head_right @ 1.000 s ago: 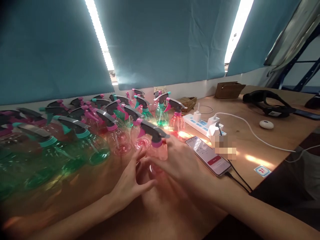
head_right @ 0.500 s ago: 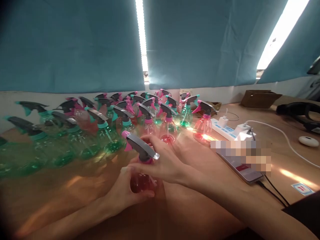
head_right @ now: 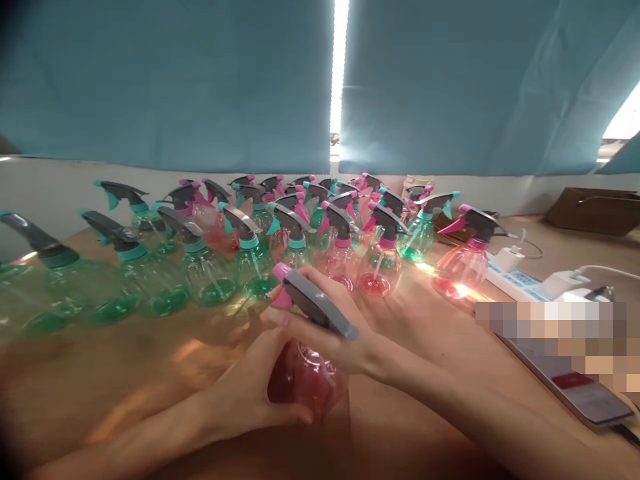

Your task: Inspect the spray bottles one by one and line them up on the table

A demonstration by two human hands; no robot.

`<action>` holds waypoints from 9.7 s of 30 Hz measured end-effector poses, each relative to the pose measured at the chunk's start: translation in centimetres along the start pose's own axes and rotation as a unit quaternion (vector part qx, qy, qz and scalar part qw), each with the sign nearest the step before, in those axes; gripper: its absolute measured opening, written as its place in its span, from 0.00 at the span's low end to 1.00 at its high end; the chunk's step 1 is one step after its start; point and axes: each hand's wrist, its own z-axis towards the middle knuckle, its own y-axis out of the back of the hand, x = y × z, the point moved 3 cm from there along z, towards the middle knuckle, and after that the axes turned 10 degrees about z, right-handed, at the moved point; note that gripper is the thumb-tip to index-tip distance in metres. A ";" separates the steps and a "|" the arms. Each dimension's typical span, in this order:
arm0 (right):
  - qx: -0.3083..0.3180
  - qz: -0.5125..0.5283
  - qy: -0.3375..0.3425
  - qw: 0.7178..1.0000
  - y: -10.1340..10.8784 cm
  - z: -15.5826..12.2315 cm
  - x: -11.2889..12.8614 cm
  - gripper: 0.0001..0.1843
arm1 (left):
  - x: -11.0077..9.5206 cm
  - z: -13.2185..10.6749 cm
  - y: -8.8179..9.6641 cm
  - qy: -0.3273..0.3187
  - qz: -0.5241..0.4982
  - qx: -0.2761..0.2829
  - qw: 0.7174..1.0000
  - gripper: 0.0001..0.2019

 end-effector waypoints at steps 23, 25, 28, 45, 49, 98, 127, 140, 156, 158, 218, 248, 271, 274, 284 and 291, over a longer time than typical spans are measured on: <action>-0.070 -0.193 0.033 0.978 4.9 0.2 -0.6 0.21 | 2.9 -0.7 -0.9 0.001 0.118 0.049 0.992 0.31; -0.075 -0.213 0.039 0.973 4.9 0.2 -0.5 0.22 | 2.8 -0.7 -1.0 -0.001 0.119 0.043 0.992 0.31; -0.095 -0.217 0.034 0.971 5.2 0.0 -1.0 0.22 | 2.7 -0.6 -1.0 -0.005 0.123 0.045 0.991 0.30; -0.026 -0.003 -0.047 0.999 4.0 0.2 -2.3 0.10 | 3.1 -0.6 -1.2 -0.004 0.141 0.064 0.988 0.30; -0.037 0.005 -0.016 0.999 4.3 0.1 -2.7 0.05 | 2.9 -0.6 -1.0 -0.010 0.143 0.062 0.988 0.29; -0.043 -0.082 -0.013 0.996 4.6 0.1 -1.9 0.10 | 2.7 -0.4 -0.8 -0.007 0.140 0.080 0.987 0.27; -0.042 0.009 -0.007 0.999 3.5 0.5 -1.9 0.22 | 3.2 -0.6 -1.2 0.003 0.149 0.077 0.986 0.28; -0.042 -0.090 -0.002 0.995 4.0 -0.3 -2.2 0.13 | 3.0 -0.4 -0.9 0.003 0.152 0.085 0.985 0.27; -0.023 -0.039 -0.041 0.998 4.0 -0.7 -2.5 0.18 | 3.0 -0.4 -0.9 0.006 0.152 0.087 0.985 0.28; -0.028 -0.046 -0.041 0.998 4.0 -0.6 -2.5 0.13 | 3.0 -0.4 -1.0 0.012 0.153 0.094 0.984 0.28; -0.043 -0.015 -0.046 0.998 3.7 -0.8 -2.2 0.28 | 3.1 -0.5 -0.9 -0.003 0.146 0.079 0.986 0.27; -0.031 -0.043 -0.053 0.997 3.9 -0.6 -2.2 0.26 | 3.0 -0.5 -1.0 0.007 0.152 0.089 0.984 0.28; -0.003 -0.027 -0.038 0.999 4.3 -0.6 -2.1 0.09 | 3.0 -0.3 -0.9 0.005 0.148 0.091 0.985 0.27; -0.010 -0.040 -0.031 0.999 4.3 -0.7 -1.9 0.08 | 3.0 -0.3 -0.9 0.003 0.152 0.095 0.984 0.27; -0.011 -0.046 -0.016 0.999 3.9 -0.6 -1.2 0.12 | 3.2 -0.4 -1.1 0.005 0.156 0.097 0.983 0.27; -0.031 -0.031 -0.081 0.996 3.8 -1.1 -2.1 0.07 | 3.2 -0.5 -1.2 -0.002 0.164 0.083 0.983 0.28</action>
